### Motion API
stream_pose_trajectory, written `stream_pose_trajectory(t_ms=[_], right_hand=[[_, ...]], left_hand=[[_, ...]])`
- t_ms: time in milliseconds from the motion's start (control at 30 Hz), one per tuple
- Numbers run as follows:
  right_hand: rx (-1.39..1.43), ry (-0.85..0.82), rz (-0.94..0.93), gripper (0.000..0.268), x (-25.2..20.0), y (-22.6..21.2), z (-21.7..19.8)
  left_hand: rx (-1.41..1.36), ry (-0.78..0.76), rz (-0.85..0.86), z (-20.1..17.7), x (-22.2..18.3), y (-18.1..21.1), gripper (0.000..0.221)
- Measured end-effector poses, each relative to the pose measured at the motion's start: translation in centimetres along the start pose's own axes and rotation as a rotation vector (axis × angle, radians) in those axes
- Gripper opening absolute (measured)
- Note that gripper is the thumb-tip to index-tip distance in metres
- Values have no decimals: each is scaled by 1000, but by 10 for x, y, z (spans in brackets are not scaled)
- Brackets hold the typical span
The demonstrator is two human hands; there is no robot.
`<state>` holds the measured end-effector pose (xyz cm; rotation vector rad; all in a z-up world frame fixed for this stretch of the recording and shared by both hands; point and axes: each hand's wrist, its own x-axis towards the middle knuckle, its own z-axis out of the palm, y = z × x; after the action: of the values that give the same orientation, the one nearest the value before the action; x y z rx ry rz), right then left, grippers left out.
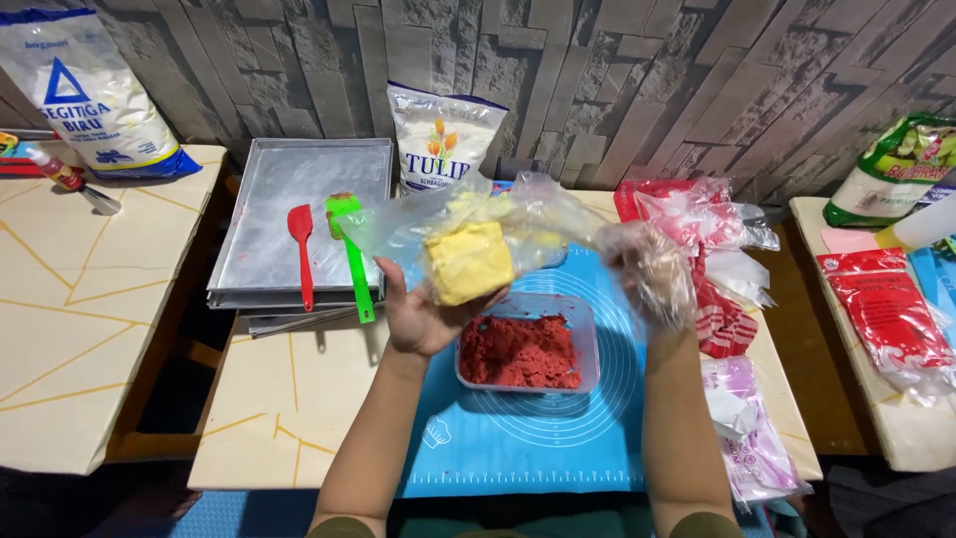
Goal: Kneading and mixing a red dough in a plastic container by hand and with a spatula, incorporating butter.
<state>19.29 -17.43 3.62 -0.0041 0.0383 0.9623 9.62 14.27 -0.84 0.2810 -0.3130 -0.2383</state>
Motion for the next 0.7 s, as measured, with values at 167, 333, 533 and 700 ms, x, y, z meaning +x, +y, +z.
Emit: stream_pose_trajectory(t_ms=[167,333,533,700], right_hand=[[-476,-57,-639,60,-16,67,-17],[-503,549,-597,19,-33,79,-80],[-1741,345,-906,49,-16,158,-41],[-1336,425,-640,55,-19,140,-90]], left_hand=[[86,96,-30,7,-35,-11,136],[91,222,-20,-18,-50,-22,136],[359,383,-145,-15,-67,-23,125],[568,465,-270,-83,-81,-26,113]])
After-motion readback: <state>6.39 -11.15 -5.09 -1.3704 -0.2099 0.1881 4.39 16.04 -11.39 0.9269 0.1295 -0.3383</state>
